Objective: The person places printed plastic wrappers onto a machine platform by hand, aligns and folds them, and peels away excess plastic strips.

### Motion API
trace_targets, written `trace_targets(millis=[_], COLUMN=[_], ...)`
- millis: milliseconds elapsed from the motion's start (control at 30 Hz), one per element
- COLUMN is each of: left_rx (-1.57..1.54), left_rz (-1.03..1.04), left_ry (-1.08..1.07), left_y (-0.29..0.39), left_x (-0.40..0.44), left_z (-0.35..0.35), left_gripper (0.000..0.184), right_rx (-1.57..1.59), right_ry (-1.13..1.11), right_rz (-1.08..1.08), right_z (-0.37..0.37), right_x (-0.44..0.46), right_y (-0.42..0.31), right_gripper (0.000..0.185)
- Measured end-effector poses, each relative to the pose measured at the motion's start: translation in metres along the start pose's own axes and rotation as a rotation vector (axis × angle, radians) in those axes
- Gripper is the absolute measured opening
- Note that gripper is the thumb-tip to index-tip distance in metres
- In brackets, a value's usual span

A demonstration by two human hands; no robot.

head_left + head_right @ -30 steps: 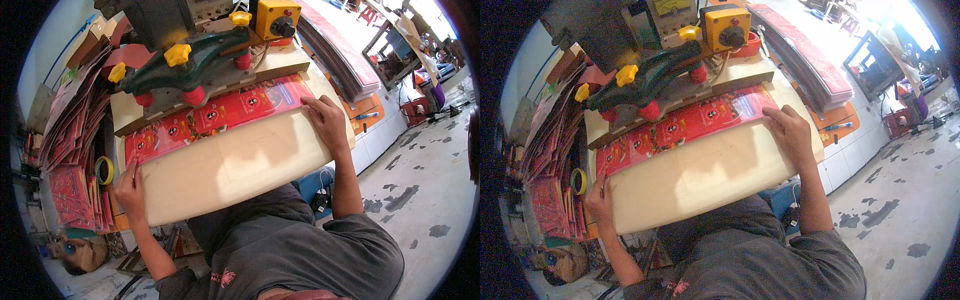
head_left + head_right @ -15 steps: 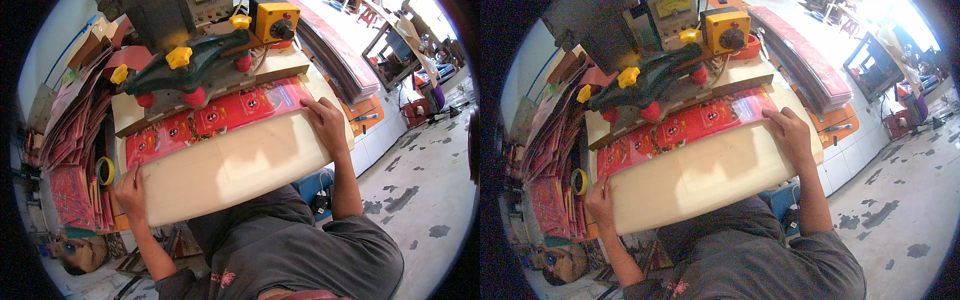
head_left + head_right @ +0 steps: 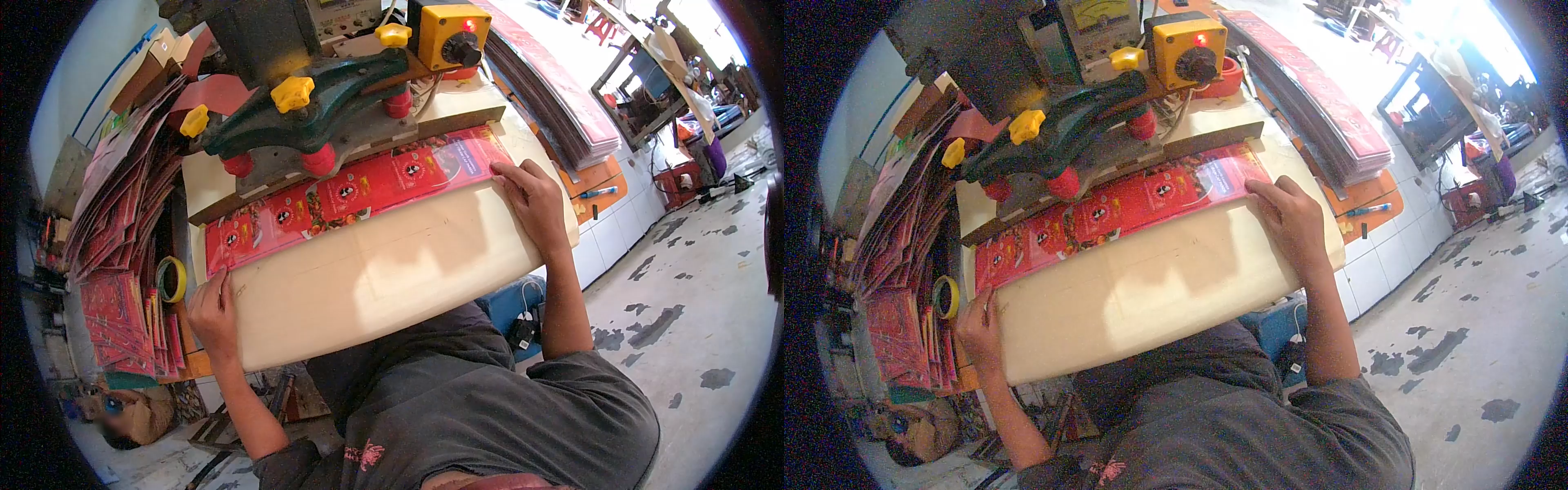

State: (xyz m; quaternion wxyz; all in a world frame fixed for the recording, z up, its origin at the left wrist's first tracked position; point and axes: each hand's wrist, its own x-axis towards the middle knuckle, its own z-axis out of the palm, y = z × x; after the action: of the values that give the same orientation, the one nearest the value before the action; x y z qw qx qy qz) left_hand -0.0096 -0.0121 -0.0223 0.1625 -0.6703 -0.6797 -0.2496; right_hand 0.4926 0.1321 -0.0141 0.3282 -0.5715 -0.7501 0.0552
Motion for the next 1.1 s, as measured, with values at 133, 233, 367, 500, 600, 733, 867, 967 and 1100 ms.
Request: trace_targets(millis=[133,233,367,500,600,733,867,967,1100], left_rx=[-0.014,-0.021,-0.022,-0.029,-0.034,-0.051,-0.048,-0.046,-0.058], left_rz=[0.004,-0.013,0.004,0.003,0.007,0.002,0.008,0.016,0.042], left_ry=[0.007,-0.008,-0.003,-0.012,-0.010,-0.014,-0.025,-0.028,-0.020], left_y=[0.0001,0.0010,-0.0016,-0.0057,-0.0048,-0.0017,-0.0055,-0.0034,-0.0045], left_x=[0.0005,0.0006,-0.0008,-0.0030,-0.0027,-0.0019,-0.0032,-0.0024,-0.0023], left_z=[0.0002,-0.0007,0.0006,0.0029,0.0022,-0.0001,0.0010,-0.0006,-0.0005], left_gripper=[0.017,0.018,0.018,0.019,0.020,0.021,0.021,0.021,0.020], right_rx=[0.000,-0.007,-0.012,-0.015,-0.018,-0.010,-0.010,-0.019,-0.012], right_ry=[-0.009,-0.004,-0.006,-0.010,-0.009,-0.007,0.000,0.001,-0.007], right_rz=[0.019,0.015,0.014,0.011,0.010,0.016,0.008,0.004,0.014], right_z=[0.0003,0.0015,0.0014,0.0012,0.0012,0.0006,0.0022,0.0020,0.0015], right_x=[0.0002,-0.0001,0.0002,0.0003,0.0000,0.0003,0.0002,0.0000,-0.0002], right_y=[0.0018,0.0041,0.0041,0.0037,0.0032,0.0011,0.0035,0.0021,0.0013], right_gripper=[0.022,0.023,0.022,0.022,0.022,0.021,0.021,0.021,0.020])
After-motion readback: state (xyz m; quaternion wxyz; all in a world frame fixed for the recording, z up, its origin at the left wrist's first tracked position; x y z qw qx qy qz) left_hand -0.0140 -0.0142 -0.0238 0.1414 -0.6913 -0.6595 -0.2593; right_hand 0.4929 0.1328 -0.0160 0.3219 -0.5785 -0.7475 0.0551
